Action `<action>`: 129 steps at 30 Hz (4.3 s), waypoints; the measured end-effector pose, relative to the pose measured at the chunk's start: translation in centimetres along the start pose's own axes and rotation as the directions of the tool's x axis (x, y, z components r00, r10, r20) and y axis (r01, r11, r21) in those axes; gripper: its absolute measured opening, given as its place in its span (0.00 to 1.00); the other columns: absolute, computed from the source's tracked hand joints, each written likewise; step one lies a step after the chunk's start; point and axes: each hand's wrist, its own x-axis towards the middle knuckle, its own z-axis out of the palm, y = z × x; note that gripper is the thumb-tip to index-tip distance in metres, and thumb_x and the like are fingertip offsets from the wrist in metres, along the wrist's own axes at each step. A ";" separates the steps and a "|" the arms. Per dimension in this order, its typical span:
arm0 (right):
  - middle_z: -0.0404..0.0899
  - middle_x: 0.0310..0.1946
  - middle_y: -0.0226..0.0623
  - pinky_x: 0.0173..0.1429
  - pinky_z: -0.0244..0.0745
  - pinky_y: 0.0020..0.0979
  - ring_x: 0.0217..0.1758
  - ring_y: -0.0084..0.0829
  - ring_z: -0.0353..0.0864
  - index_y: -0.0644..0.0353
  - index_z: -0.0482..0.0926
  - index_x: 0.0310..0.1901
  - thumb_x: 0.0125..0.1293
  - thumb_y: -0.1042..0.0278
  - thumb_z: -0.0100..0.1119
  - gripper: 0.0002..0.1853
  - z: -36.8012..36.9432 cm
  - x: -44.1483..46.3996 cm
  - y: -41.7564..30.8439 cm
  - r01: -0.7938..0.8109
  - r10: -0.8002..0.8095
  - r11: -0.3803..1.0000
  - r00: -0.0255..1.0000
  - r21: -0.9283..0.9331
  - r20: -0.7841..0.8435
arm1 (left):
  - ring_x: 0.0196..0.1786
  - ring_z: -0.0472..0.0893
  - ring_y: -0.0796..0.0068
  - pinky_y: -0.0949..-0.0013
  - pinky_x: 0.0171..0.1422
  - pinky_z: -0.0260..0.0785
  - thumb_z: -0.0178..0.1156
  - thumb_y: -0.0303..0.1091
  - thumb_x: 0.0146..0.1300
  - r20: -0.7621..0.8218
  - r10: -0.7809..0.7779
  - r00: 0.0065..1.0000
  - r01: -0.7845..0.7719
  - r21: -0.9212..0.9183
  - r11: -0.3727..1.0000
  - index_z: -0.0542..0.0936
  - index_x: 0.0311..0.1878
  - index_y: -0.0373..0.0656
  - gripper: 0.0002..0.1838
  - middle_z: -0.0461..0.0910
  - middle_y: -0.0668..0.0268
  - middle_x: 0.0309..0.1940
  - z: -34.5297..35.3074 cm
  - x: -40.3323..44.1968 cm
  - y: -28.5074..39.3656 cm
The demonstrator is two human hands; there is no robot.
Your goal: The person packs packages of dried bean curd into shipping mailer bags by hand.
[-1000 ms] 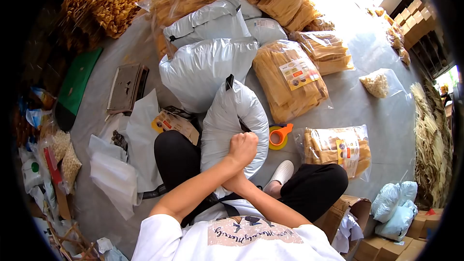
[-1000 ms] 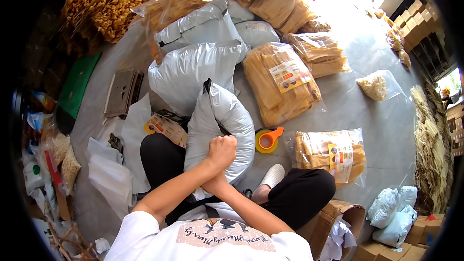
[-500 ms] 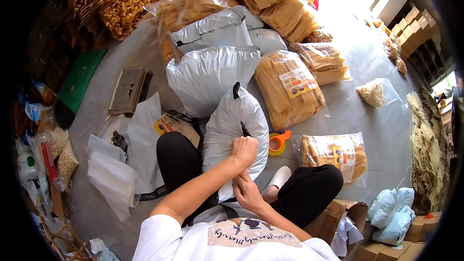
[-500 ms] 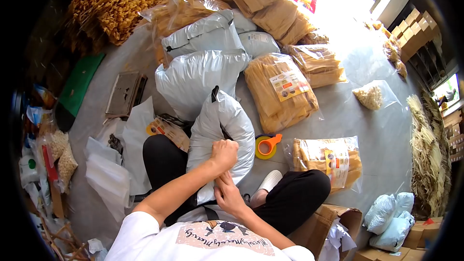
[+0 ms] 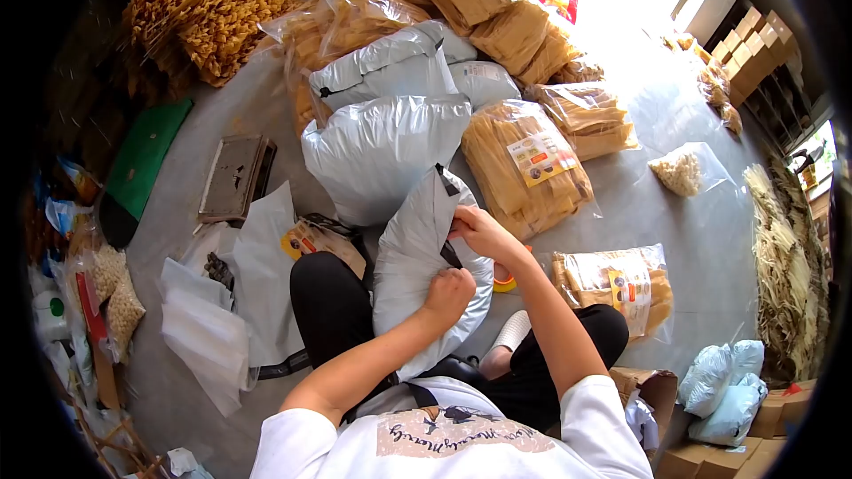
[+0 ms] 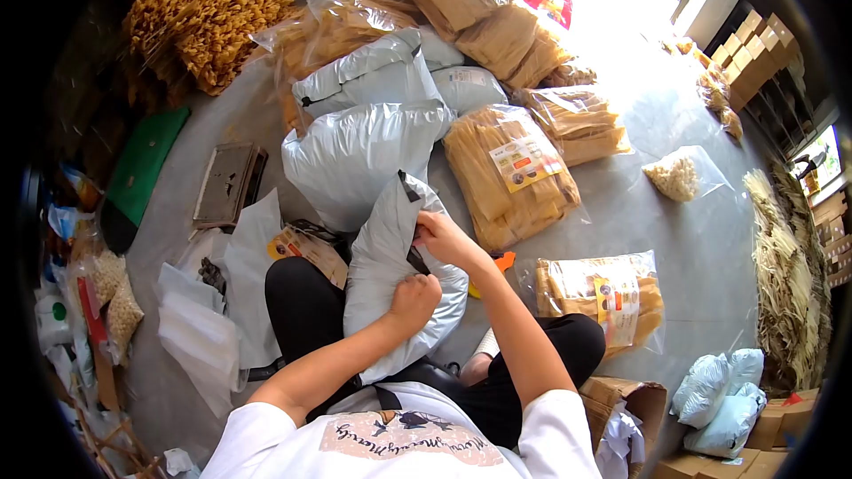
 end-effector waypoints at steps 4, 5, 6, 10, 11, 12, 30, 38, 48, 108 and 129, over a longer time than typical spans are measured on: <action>0.78 0.42 0.38 0.48 0.69 0.26 0.43 0.28 0.74 0.68 0.73 0.48 0.60 0.82 0.44 0.14 0.2 3.7 1.3 0.020 -0.025 0.909 1.000 -0.415 -0.005 | 0.22 0.77 0.77 0.76 0.22 0.68 0.56 0.31 0.44 0.080 0.018 0.997 -0.031 0.156 0.987 0.71 0.19 0.48 0.04 0.73 0.68 0.17 -0.3 -0.3 -0.6; 0.77 0.44 0.35 0.50 0.67 0.25 0.45 0.23 0.71 0.68 0.72 0.50 0.62 0.79 0.46 0.15 0.6 4.0 1.4 0.011 -0.015 0.916 1.000 -0.401 -0.006 | 0.22 0.76 0.77 0.76 0.22 0.68 0.56 0.31 0.43 0.085 0.049 0.995 -0.065 0.198 0.978 0.71 0.19 0.49 0.04 0.73 0.69 0.16 -0.3 -0.4 -0.7; 0.77 0.40 0.30 0.45 0.68 0.24 0.40 0.19 0.70 0.66 0.74 0.48 0.62 0.77 0.47 0.13 1.4 4.4 2.0 0.132 -0.134 0.990 0.991 -0.054 -0.031 | 0.22 0.76 0.77 0.76 0.22 0.68 0.56 0.31 0.43 0.092 0.048 0.995 -0.065 0.196 0.978 0.71 0.19 0.49 0.04 0.73 0.69 0.16 -0.2 -0.5 -0.7; 0.75 0.26 0.23 0.38 0.67 0.20 0.31 0.13 0.69 0.65 0.79 0.40 0.64 0.77 0.48 0.09 1.5 4.1 2.1 0.042 -0.056 0.998 0.948 -0.053 -0.314 | 0.21 0.76 0.77 0.75 0.21 0.68 0.56 0.31 0.42 0.099 0.066 0.993 -0.082 0.170 0.982 0.70 0.18 0.48 0.05 0.73 0.69 0.16 0.4 -0.3 -0.7; 0.75 0.26 0.23 0.38 0.67 0.20 0.31 0.13 0.69 0.65 0.79 0.40 0.64 0.77 0.48 0.09 1.5 4.0 1.9 0.038 -0.053 0.998 0.948 -0.052 -0.314 | 0.21 0.76 0.77 0.75 0.21 0.68 0.56 0.31 0.42 0.082 0.067 0.994 -0.080 0.156 0.985 0.70 0.18 0.48 0.05 0.73 0.69 0.16 0.5 -0.4 -0.5; 0.75 0.25 0.24 0.35 0.67 0.21 0.29 0.13 0.69 0.66 0.79 0.40 0.64 0.76 0.49 0.08 1.5 3.5 0.9 -0.019 -0.068 0.980 0.902 -0.196 -0.427 | 0.20 0.76 0.76 0.74 0.20 0.68 0.56 0.30 0.42 0.089 0.073 0.993 -0.083 0.112 0.990 0.70 0.18 0.47 0.04 0.73 0.68 0.15 0.6 -0.3 -0.3; 0.73 0.29 0.43 0.38 0.71 0.31 0.34 0.36 0.77 0.67 0.73 0.35 0.54 0.74 0.60 0.09 1.4 0.6 -3.3 -0.031 -0.443 0.766 0.699 -0.642 -0.562 | 0.20 0.76 0.76 0.74 0.19 0.67 0.55 0.30 0.42 0.040 0.058 0.998 -0.063 0.145 0.987 0.71 0.17 0.46 0.04 0.73 0.66 0.15 1.2 -0.1 0.5; 0.79 0.35 0.40 0.41 0.73 0.27 0.37 0.29 0.79 0.66 0.76 0.40 0.62 0.71 0.54 0.09 0.2 1.0 -5.5 0.022 -0.312 0.879 0.781 -0.475 -0.541 | 0.20 0.76 0.74 0.73 0.20 0.67 0.54 0.30 0.42 0.010 0.018 1.000 -0.019 0.135 0.991 0.71 0.17 0.45 0.04 0.73 0.65 0.14 1.7 -0.1 0.9; 0.81 0.26 0.31 0.37 0.72 0.20 0.29 0.16 0.76 0.66 0.82 0.38 0.57 0.78 0.60 0.07 -0.4 2.2 -5.1 -0.021 -0.170 0.919 0.880 -0.394 -0.443 | 0.19 0.76 0.74 0.73 0.19 0.67 0.55 0.30 0.41 -0.020 0.014 1.000 -0.011 0.126 0.992 0.71 0.17 0.45 0.04 0.73 0.64 0.14 1.6 -0.1 0.7; 0.74 0.33 0.29 0.44 0.76 0.24 0.35 0.19 0.75 0.59 0.72 0.38 0.70 0.63 0.49 0.09 -1.5 0.9 0.2 0.304 0.009 0.856 0.800 0.417 -0.600 | 0.22 0.78 0.75 0.74 0.21 0.70 0.55 0.30 0.44 0.022 -0.007 1.000 0.004 0.102 0.995 0.71 0.19 0.48 0.04 0.74 0.67 0.16 1.4 -0.3 -0.1; 0.71 0.26 0.29 0.38 0.73 0.24 0.35 0.22 0.75 0.62 0.71 0.41 0.69 0.65 0.48 0.09 0.1 0.1 0.7 0.363 0.176 0.816 0.585 0.450 -0.792 | 0.22 0.78 0.74 0.73 0.21 0.70 0.55 0.29 0.44 0.040 0.004 0.999 -0.008 0.105 0.994 0.71 0.18 0.47 0.04 0.74 0.66 0.16 1.2 -0.4 -0.3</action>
